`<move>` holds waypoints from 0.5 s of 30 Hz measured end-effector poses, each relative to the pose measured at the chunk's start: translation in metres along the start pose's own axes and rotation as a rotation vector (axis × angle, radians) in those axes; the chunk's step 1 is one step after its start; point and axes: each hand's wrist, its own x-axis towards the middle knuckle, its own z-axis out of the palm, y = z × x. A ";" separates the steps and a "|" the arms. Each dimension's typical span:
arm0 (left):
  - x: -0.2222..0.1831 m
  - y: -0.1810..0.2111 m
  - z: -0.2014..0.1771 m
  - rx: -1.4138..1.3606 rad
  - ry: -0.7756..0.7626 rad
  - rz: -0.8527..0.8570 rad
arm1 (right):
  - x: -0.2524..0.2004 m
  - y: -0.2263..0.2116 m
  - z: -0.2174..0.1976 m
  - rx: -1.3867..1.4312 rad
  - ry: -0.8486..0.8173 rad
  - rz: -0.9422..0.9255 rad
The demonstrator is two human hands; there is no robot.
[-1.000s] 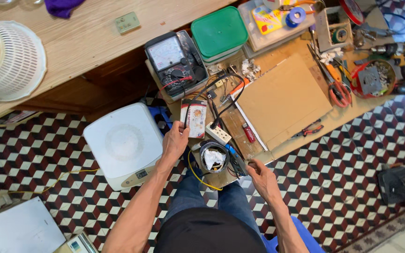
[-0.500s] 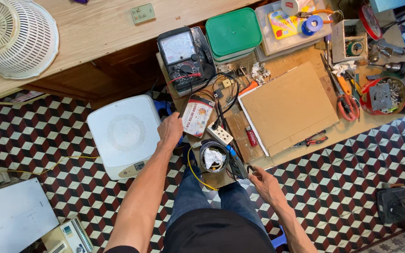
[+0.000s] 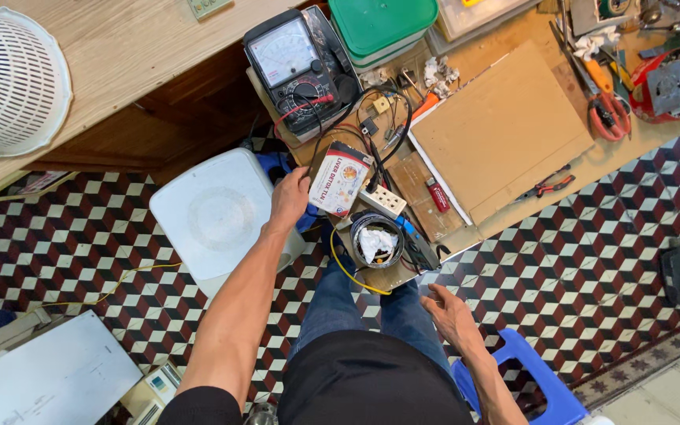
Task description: The person handles a white square appliance, turning it over to inspect the underside and pressing buttons on the control panel. They move the appliance between a workbench and a blue stool, then pick up and examine a handheld power tool before returning to the appliance.
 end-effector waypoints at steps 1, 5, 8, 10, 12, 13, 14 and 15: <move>0.001 -0.001 0.000 0.047 0.002 0.091 | -0.002 0.000 0.004 -0.011 0.019 -0.051; 0.017 -0.003 0.002 0.033 0.021 -0.061 | -0.006 0.007 0.015 -0.036 0.075 -0.137; 0.026 0.000 0.003 -0.086 0.019 -0.145 | -0.011 0.014 0.019 -0.037 0.085 -0.086; 0.016 0.007 0.001 -0.146 0.013 -0.091 | -0.015 0.021 0.019 -0.018 0.093 -0.070; 0.000 0.023 -0.006 -0.145 0.113 0.033 | -0.018 0.030 0.016 0.020 0.107 -0.095; -0.012 0.034 -0.008 -0.219 0.117 -0.065 | -0.017 0.034 0.014 0.029 0.118 -0.094; -0.028 0.046 -0.014 -0.293 0.117 -0.165 | -0.019 0.040 0.013 0.039 0.128 -0.092; -0.041 0.060 -0.019 -0.360 0.144 -0.179 | -0.019 0.045 0.011 0.045 0.145 -0.096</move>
